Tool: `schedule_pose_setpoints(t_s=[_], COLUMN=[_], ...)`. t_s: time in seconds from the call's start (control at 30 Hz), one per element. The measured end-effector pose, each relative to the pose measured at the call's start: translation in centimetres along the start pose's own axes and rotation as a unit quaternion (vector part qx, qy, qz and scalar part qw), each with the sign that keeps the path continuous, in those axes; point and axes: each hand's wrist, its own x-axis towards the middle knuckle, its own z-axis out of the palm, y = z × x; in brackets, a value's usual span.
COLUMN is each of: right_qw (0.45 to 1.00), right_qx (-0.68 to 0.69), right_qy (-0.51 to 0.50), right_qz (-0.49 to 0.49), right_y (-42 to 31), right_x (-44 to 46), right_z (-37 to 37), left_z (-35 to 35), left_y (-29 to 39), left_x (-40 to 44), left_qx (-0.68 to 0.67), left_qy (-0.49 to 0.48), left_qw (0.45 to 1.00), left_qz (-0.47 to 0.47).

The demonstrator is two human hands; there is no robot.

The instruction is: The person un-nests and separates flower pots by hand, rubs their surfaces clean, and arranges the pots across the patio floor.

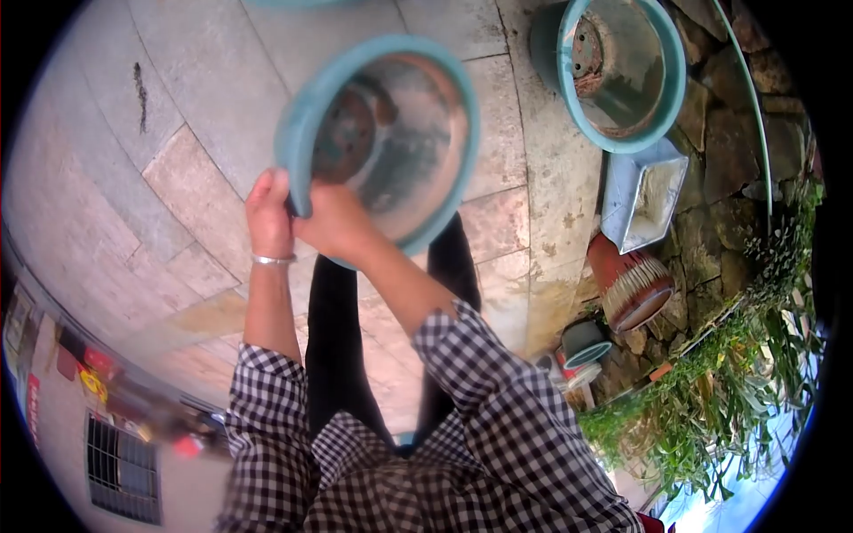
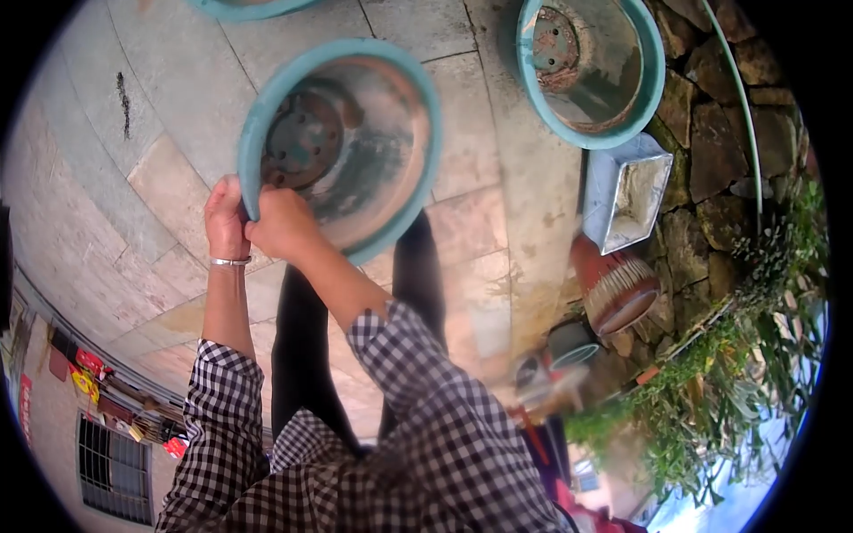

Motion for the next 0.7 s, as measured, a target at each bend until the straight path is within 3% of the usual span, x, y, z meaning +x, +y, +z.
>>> schedule_pose_setpoints(t_s=[0.2,0.37,0.5,0.7], right_qw=[0.999,0.999,0.996,0.999], right_qx=[0.029,0.033,0.068,-0.021], right_qy=[0.03,0.03,0.054,-0.029], right_qz=[0.003,0.004,-0.036,0.028], right_y=[0.0,-0.3,2.4,1.3], right_x=[-1.0,-2.0,-1.5,-2.5], right_z=[-0.9,-2.4,-2.1,-4.0], left_z=[1.5,3.0,3.4,3.0], left_y=[-0.6,-0.3,-1.8,-2.8], left_x=[-0.1,-0.6,0.1,0.1], left_qx=[0.035,0.042,0.081,0.078], left_qy=[0.015,-0.032,-0.033,-0.009], left_qw=[0.999,0.999,0.996,0.997], left_qz=[0.014,0.004,0.015,0.022])
